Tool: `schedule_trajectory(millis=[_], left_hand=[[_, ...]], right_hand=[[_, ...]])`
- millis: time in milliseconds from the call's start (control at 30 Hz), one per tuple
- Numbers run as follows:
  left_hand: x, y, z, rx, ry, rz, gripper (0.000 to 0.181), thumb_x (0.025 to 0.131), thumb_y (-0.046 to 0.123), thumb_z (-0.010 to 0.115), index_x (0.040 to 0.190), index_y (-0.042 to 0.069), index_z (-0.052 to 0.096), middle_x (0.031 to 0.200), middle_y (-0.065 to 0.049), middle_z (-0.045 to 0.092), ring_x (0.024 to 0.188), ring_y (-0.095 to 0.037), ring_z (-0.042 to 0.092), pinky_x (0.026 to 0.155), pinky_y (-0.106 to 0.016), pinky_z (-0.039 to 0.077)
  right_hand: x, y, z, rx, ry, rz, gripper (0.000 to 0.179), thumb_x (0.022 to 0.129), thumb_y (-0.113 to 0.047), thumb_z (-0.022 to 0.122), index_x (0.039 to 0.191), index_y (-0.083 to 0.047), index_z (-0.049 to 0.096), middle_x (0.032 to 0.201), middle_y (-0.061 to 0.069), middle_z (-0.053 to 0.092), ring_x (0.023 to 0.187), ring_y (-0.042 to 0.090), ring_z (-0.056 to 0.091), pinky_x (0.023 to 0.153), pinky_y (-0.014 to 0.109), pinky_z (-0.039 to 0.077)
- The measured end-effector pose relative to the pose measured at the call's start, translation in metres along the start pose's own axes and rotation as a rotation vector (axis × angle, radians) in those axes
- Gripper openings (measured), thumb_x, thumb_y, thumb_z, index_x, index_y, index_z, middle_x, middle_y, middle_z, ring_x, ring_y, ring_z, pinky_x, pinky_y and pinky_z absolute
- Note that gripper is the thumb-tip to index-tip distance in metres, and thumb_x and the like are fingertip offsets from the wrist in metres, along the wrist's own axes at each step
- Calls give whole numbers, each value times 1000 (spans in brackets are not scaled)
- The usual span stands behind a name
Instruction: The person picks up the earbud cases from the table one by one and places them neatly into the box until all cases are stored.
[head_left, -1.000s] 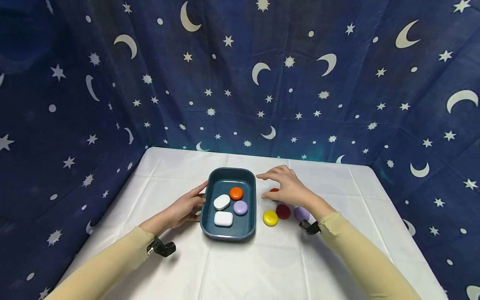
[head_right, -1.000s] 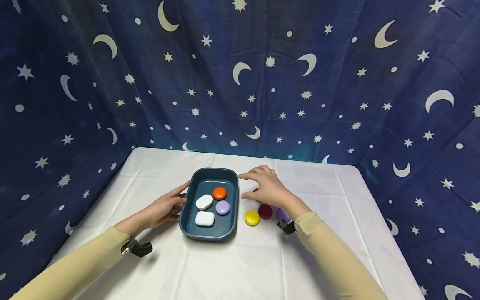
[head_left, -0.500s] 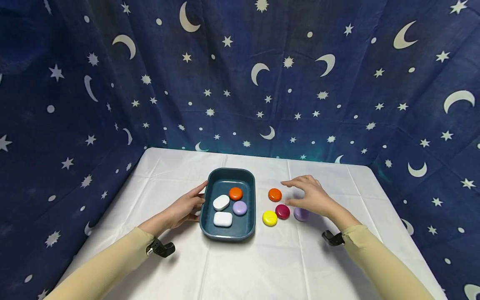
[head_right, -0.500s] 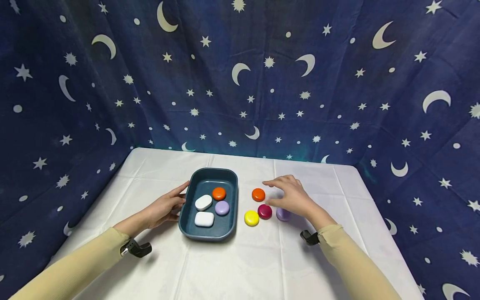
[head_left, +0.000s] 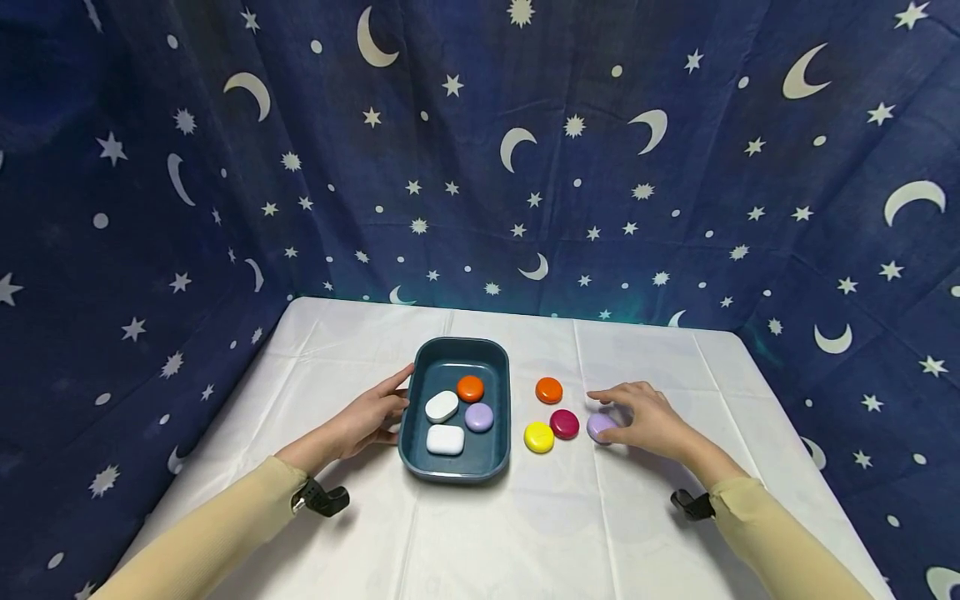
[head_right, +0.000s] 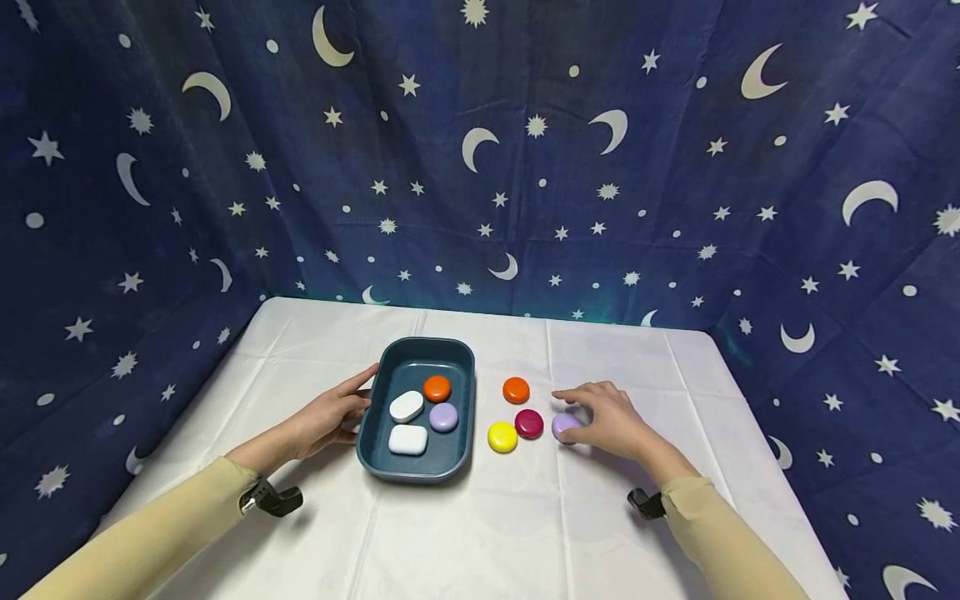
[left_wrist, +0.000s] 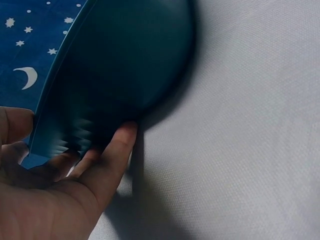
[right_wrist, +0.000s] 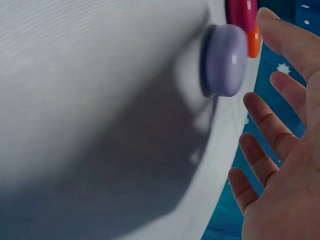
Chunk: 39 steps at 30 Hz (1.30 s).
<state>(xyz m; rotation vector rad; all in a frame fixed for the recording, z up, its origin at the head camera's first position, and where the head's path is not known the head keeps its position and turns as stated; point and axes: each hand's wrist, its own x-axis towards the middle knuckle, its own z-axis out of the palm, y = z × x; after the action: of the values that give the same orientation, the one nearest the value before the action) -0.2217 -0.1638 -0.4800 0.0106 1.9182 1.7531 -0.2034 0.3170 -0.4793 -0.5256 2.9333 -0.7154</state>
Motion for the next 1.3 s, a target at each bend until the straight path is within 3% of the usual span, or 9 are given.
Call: schedule_trajectory(millis=[233, 700, 1067, 1300], left_hand=[[-1, 0, 0, -5, 2, -3, 70, 103, 13, 47, 164, 36, 22, 163, -20, 29, 130, -35, 51, 74, -41, 53], [1, -3, -2, -13, 2, -7, 69, 103, 13, 46, 164, 36, 22, 164, -19, 28, 130, -34, 50, 75, -40, 54], [0, -2, -2, -12, -2, -7, 70, 103, 13, 47, 164, 37, 23, 163, -19, 29, 125, -32, 53, 74, -40, 53], [0, -1, -1, -15, -2, -6, 69, 103, 13, 46, 164, 37, 23, 161, -18, 32, 124, -31, 54, 74, -39, 53]], right_hand=[[-4, 9, 11, 0, -28, 36, 71, 74, -42, 91, 138, -26, 66, 122, 0, 65, 115, 28, 48, 93, 50, 36], [-3, 17, 17, 24, -46, 40, 67, 74, -43, 91, 135, -28, 67, 123, 1, 64, 116, 29, 47, 93, 52, 35], [-3, 23, 16, 46, -62, 22, 61, 74, -44, 91, 130, -31, 69, 123, -2, 64, 115, 27, 47, 96, 55, 33], [2, 17, 9, 121, -64, 64, 59, 78, -37, 90, 131, -25, 70, 125, 2, 65, 116, 28, 46, 94, 51, 38]])
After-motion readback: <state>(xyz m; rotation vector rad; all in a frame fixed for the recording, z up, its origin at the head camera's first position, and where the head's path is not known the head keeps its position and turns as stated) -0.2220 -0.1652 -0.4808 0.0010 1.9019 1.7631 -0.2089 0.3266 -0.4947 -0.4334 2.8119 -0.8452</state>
